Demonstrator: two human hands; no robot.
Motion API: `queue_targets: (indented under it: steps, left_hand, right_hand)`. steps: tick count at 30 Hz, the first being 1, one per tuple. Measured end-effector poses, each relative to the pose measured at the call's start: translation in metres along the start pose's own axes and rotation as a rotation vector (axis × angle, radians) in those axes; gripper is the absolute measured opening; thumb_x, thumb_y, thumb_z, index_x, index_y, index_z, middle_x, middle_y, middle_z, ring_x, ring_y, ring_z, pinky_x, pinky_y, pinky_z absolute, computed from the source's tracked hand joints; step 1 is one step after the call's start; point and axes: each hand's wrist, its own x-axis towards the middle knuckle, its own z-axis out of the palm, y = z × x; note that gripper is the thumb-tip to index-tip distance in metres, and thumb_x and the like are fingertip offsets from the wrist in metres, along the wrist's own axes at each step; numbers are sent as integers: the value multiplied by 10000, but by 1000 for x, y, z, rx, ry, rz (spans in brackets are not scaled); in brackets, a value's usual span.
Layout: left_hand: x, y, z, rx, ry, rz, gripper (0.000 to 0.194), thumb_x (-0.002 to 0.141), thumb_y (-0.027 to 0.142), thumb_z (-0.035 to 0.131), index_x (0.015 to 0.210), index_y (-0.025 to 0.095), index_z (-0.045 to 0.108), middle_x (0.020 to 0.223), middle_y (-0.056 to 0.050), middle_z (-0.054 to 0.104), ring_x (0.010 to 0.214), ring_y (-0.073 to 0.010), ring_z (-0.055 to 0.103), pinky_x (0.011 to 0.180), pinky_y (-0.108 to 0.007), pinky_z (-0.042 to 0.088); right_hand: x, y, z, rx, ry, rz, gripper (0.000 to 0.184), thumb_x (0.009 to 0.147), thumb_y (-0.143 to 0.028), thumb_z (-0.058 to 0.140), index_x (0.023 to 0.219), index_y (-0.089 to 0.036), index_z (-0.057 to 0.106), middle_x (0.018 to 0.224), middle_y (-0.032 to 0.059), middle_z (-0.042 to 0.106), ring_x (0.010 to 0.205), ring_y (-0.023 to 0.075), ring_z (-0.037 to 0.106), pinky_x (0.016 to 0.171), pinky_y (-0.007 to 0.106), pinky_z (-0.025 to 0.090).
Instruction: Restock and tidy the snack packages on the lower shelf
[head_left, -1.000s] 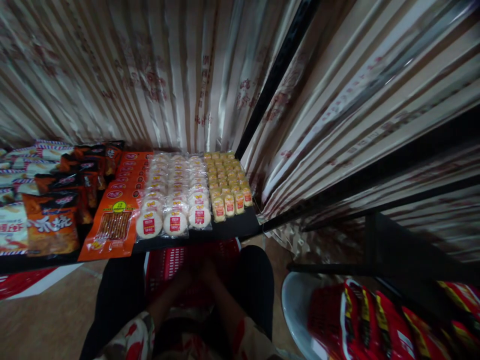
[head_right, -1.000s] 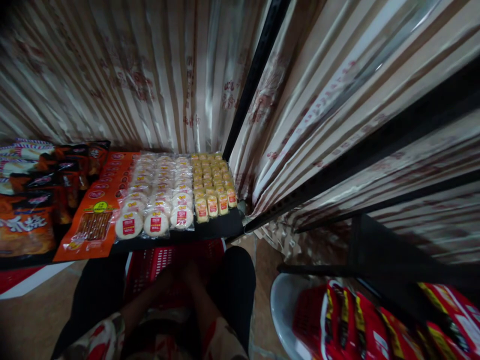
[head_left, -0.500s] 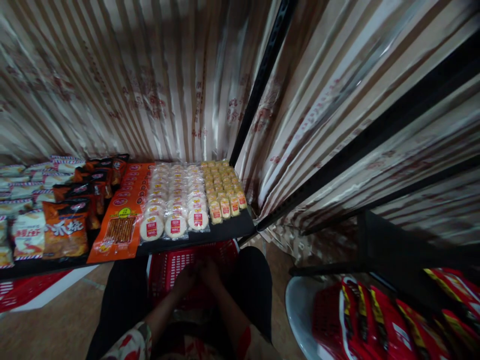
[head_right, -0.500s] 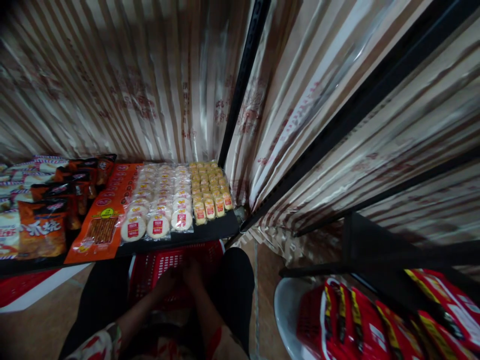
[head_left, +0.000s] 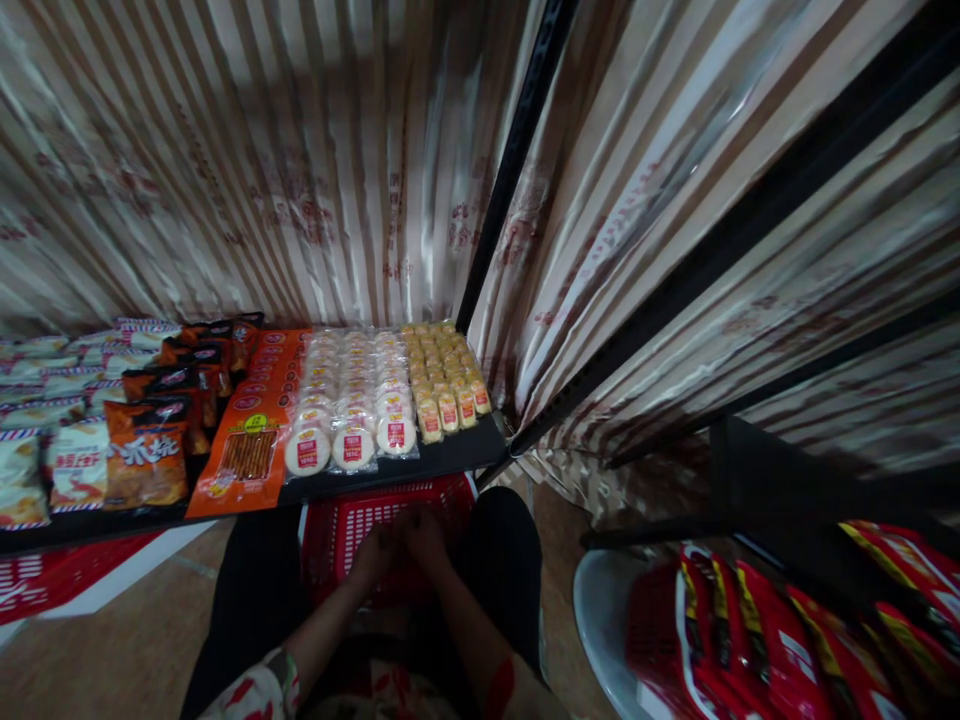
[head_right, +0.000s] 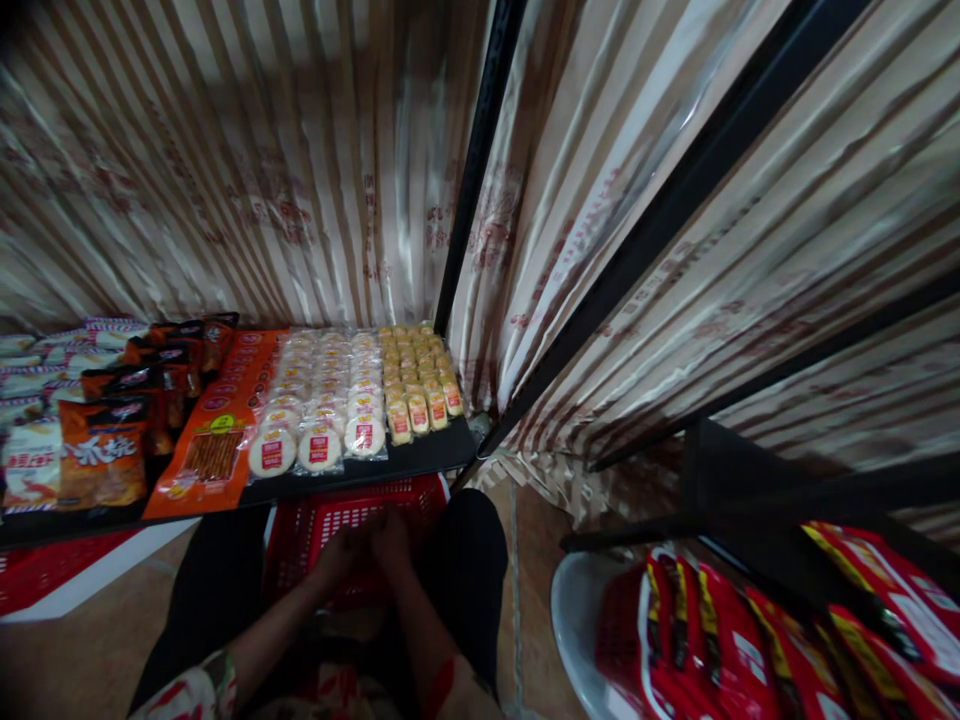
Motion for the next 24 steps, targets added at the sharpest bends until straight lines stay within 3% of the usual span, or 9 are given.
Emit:
queue_targets:
  steps: [7, 11, 24]
  left_hand:
    - [-7, 3, 0, -34, 24, 41, 71, 737, 246, 563, 746, 184, 529, 740, -35, 656, 736, -178, 616, 629, -237, 419]
    - [-11, 7, 0, -89, 14, 71, 103, 711, 235, 572, 800, 187, 548, 803, -41, 677, 762, -180, 627, 662, -246, 446]
    - [-33, 27, -3, -292, -43, 135, 333, 701, 483, 585, 846, 184, 586, 835, -56, 701, 780, -210, 655, 687, -290, 494]
  right_hand:
    - [-1, -1, -5, 21, 1, -9, 338, 827, -182, 432, 1112, -141, 610, 1107, 131, 648, 1056, 210, 596, 890, 286, 442]
    - [-1, 0, -8, 43, 17, -10, 370, 820, -181, 432, 1155, -141, 583, 1090, 116, 658, 1041, 200, 600, 896, 282, 437]
    - [0, 2, -18, 128, 39, 1, 369, 822, -258, 432, 1136, -170, 605, 1056, 82, 673, 991, 190, 614, 881, 303, 452]
